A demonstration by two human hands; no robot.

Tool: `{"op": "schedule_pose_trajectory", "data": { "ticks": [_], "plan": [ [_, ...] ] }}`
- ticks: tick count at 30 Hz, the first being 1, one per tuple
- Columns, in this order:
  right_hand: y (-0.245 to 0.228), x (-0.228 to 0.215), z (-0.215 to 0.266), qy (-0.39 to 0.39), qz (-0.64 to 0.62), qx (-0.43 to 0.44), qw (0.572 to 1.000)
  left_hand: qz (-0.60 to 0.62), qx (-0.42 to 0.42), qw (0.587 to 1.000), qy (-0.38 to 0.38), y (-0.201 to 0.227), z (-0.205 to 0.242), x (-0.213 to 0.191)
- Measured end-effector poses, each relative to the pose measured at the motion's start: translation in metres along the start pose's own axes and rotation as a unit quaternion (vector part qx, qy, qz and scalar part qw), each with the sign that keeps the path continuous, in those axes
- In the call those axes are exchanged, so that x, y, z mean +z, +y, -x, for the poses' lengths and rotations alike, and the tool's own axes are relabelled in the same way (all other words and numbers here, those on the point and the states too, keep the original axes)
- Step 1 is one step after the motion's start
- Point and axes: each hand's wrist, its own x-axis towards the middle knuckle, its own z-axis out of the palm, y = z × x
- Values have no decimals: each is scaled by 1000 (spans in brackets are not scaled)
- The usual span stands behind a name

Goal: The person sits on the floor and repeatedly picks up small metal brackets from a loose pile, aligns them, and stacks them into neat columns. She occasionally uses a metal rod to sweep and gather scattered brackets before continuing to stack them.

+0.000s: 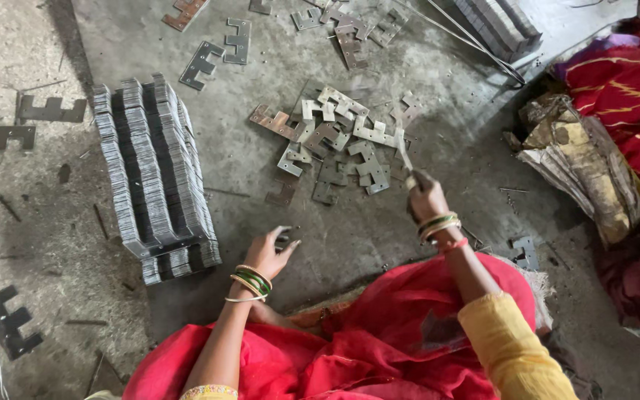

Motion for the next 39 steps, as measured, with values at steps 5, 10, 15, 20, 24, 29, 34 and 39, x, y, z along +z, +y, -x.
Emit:
{"op": "schedule_pose_trajectory", "data": {
  "ticks": [5,10,15,20,24,29,34,39],
  "plan": [
    [-8,16,57,-20,36,-189,981,2,15,1000,8,-5,-3,5],
    [-6,29,55,24,4,-116,993,11,-10,1000,-1,-6,1,4],
    [-4,28,25,57,-79,6,995,1,3,1000,2,-1,-3,1],
    [-15,38,48,19,7,-33,999,14,-1,1000,-12,3,-2,1],
    [-33,52,71,-28,11,-33,999,8,4,1000,-3,2,0,-2],
    [-33,57,77,-4,68,-149,987,12,2,1000,-9,0,-1,0],
    [-19,50,57,76,-29,-121,989,7,-8,1000,-12,-2,-3,-1],
    [-3,32,29,180,-117,29,976,8,-18,1000,-24,-8,-4,4]
  ]
}}
